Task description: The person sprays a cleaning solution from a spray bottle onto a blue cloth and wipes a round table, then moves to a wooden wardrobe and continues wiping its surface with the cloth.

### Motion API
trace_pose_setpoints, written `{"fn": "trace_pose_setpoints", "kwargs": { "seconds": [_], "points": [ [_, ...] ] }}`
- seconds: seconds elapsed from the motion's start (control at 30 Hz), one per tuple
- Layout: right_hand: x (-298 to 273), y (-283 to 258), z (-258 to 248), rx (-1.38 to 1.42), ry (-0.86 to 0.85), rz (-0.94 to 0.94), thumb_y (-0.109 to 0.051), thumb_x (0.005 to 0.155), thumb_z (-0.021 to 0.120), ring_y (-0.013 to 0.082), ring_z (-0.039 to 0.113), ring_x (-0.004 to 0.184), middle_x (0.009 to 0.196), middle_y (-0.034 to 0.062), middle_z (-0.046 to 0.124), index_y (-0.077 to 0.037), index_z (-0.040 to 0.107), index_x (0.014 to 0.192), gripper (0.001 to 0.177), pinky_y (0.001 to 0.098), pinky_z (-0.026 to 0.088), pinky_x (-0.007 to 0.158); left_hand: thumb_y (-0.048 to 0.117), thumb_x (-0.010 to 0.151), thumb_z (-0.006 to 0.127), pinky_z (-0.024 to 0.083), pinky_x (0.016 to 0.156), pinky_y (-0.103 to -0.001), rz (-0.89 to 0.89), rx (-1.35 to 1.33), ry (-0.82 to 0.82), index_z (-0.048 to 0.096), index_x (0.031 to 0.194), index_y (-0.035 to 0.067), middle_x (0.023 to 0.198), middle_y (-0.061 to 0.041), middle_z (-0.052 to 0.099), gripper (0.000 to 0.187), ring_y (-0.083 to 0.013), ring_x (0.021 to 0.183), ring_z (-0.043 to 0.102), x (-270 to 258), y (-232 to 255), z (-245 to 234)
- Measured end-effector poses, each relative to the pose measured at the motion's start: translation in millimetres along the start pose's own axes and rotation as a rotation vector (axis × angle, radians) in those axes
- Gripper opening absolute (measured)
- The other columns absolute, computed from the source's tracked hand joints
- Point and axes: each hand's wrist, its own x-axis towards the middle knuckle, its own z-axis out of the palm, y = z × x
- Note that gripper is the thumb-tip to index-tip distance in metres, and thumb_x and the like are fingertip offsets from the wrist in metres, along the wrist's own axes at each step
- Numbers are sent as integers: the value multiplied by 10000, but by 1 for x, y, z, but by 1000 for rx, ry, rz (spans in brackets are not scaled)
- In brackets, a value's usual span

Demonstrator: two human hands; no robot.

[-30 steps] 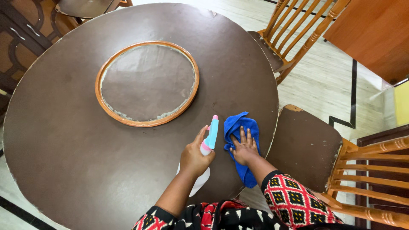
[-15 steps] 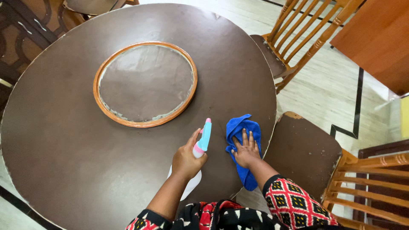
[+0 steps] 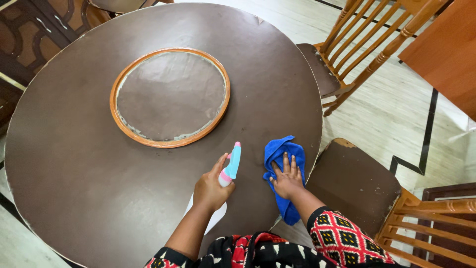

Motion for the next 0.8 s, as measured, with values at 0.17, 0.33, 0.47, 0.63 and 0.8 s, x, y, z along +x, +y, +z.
{"fn": "trace_pose_setpoints", "kwargs": {
  "seconds": [0.17, 0.33, 0.47, 0.63, 0.8],
  "points": [
    [0, 1, -4, 5, 3, -26, -523, 1007, 480, 430, -188, 1551, 1698, 157, -193, -329, 181, 1625, 713, 571, 45, 1241, 251, 695, 734, 544, 816, -464, -23, -8, 24, 429, 1504, 357, 948, -135, 753, 871, -364, 925, 712, 0, 4, 1],
    [1, 3, -9, -11, 1, -61, -514, 995, 502, 428, -177, 1549, 1697, 157, -192, -339, 177, 1623, 729, 575, 62, 1240, 251, 696, 738, 547, 814, -461, -36, -4, 41, 437, 1501, 355, 960, -131, 755, 865, -363, 925, 715, 0, 6, 3],
    [3, 3, -13, -28, -6, -92, -509, 991, 515, 427, -164, 1556, 1701, 152, -175, -343, 187, 1624, 732, 587, 89, 1235, 256, 701, 745, 545, 814, -462, -32, 11, 46, 427, 1509, 353, 942, -135, 755, 873, -362, 927, 714, -1, 8, 6],
    [12, -1, -16, -28, -10, -129, -514, 991, 521, 416, -161, 1560, 1705, 144, -164, -338, 206, 1617, 722, 588, 85, 1236, 257, 702, 744, 544, 819, -465, -74, 24, 32, 420, 1514, 364, 930, -140, 752, 881, -363, 919, 715, 0, 8, 7],
    [23, -12, -20, -26, -3, -165, -507, 988, 524, 417, -166, 1558, 1706, 136, -166, -347, 216, 1613, 715, 588, 73, 1237, 263, 703, 747, 542, 816, -471, -63, 11, 88, 421, 1514, 360, 932, -147, 751, 879, -376, 918, 709, 2, 5, 5]
  ]
}}
